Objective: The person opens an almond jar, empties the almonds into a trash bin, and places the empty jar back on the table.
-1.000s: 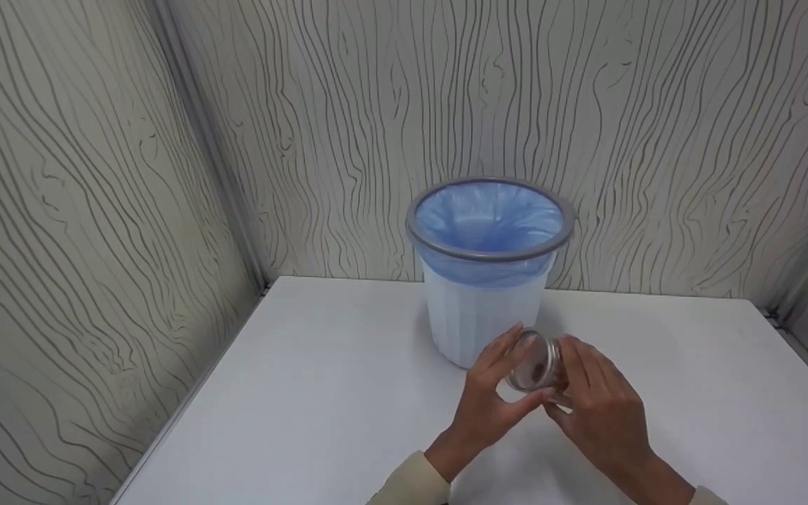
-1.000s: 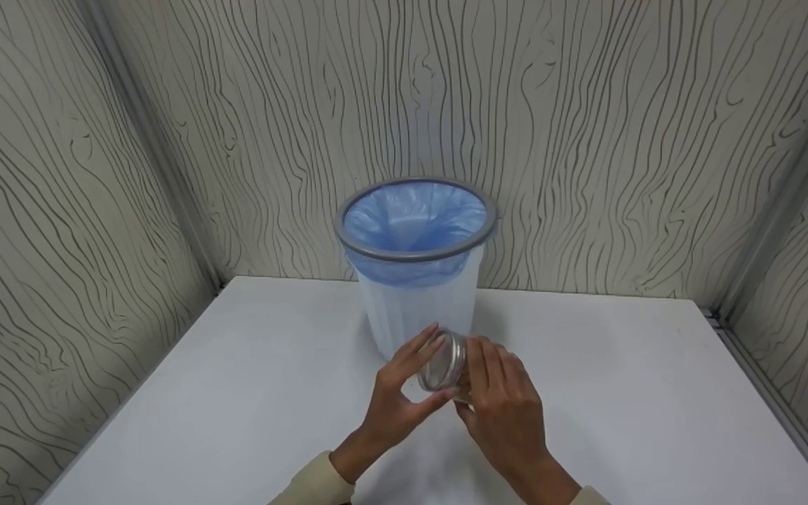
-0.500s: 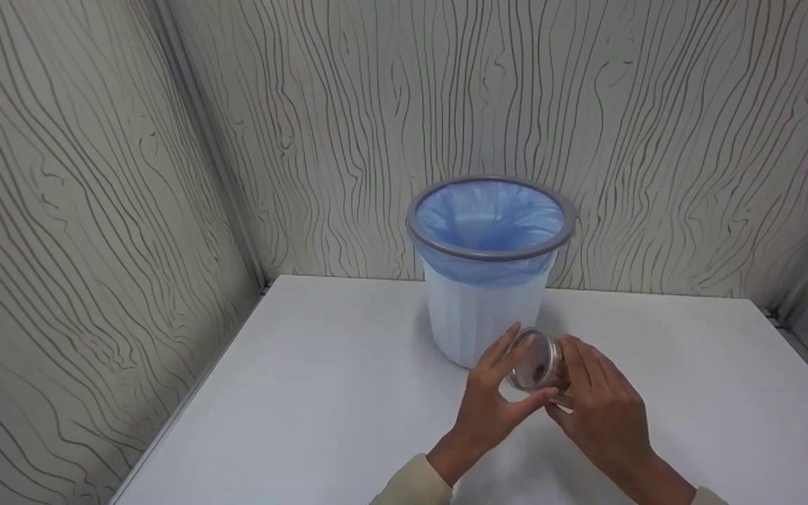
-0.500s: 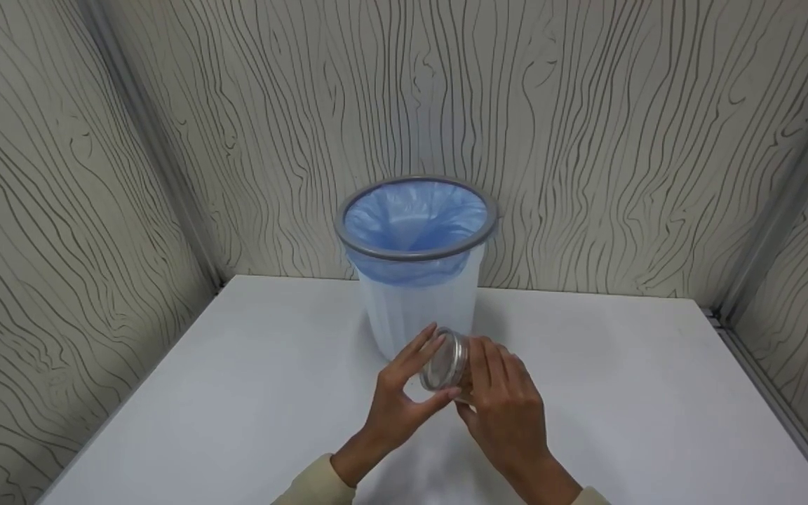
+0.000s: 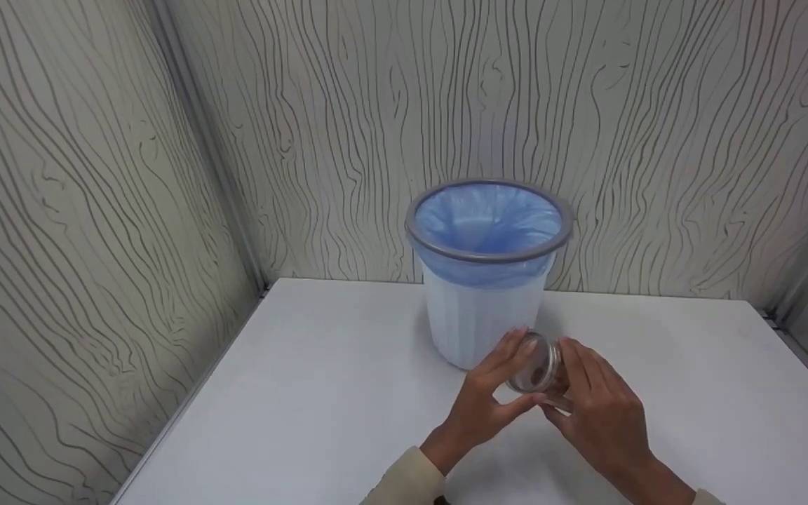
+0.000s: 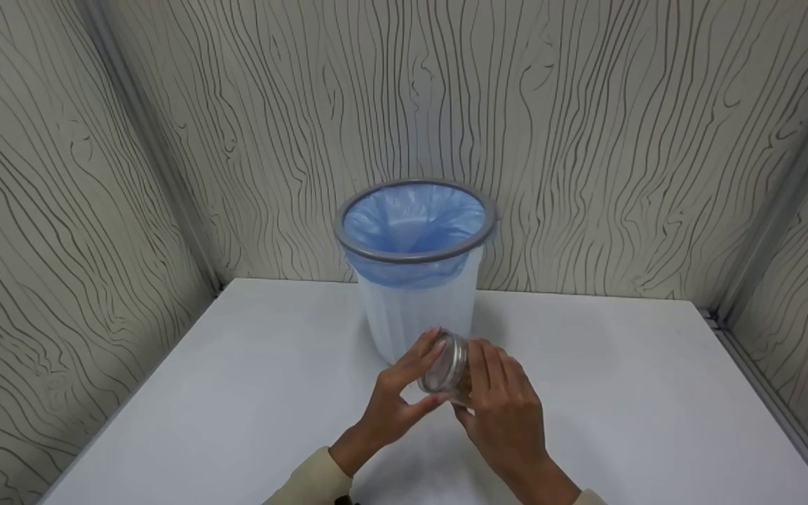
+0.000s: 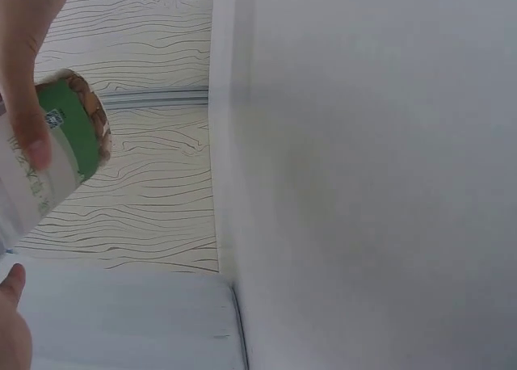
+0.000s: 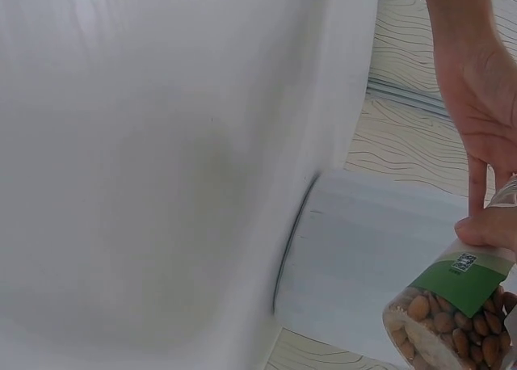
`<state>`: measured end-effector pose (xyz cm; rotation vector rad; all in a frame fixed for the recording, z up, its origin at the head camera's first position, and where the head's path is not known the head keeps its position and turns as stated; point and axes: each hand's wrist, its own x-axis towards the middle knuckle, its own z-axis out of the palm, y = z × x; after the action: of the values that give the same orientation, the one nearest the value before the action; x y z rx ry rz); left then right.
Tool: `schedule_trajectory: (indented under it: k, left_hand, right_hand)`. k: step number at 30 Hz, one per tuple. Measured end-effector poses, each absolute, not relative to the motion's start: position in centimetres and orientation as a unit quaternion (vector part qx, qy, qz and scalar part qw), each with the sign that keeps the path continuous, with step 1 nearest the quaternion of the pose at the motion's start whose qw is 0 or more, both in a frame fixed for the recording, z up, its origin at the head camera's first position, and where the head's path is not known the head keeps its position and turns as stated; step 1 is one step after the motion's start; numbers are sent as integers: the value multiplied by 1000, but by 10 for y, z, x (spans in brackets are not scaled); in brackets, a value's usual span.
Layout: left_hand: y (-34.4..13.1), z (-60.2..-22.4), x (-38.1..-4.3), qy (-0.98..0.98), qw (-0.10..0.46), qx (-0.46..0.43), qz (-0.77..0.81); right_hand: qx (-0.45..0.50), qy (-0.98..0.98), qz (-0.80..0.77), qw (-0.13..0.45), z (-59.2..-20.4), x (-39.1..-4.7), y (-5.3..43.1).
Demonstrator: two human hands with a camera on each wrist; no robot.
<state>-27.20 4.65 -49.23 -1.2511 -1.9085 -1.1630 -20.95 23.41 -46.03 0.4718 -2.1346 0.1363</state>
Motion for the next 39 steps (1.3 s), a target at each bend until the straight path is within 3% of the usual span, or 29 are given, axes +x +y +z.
schedule_trajectory:
  k: [9, 27, 39]
  left_hand:
    - [49, -491, -269, -706, 290, -467, -447]
    - [66, -487, -241, -749, 279, -348, -490]
    - [55, -488, -258, -733, 247, -420, -476]
  right_hand:
    - [186, -868, 54, 458, -462, -210, 235]
    - [188, -857, 58, 477, -462, -210, 234]
    - [191, -861, 57, 468, -460, -208, 235]
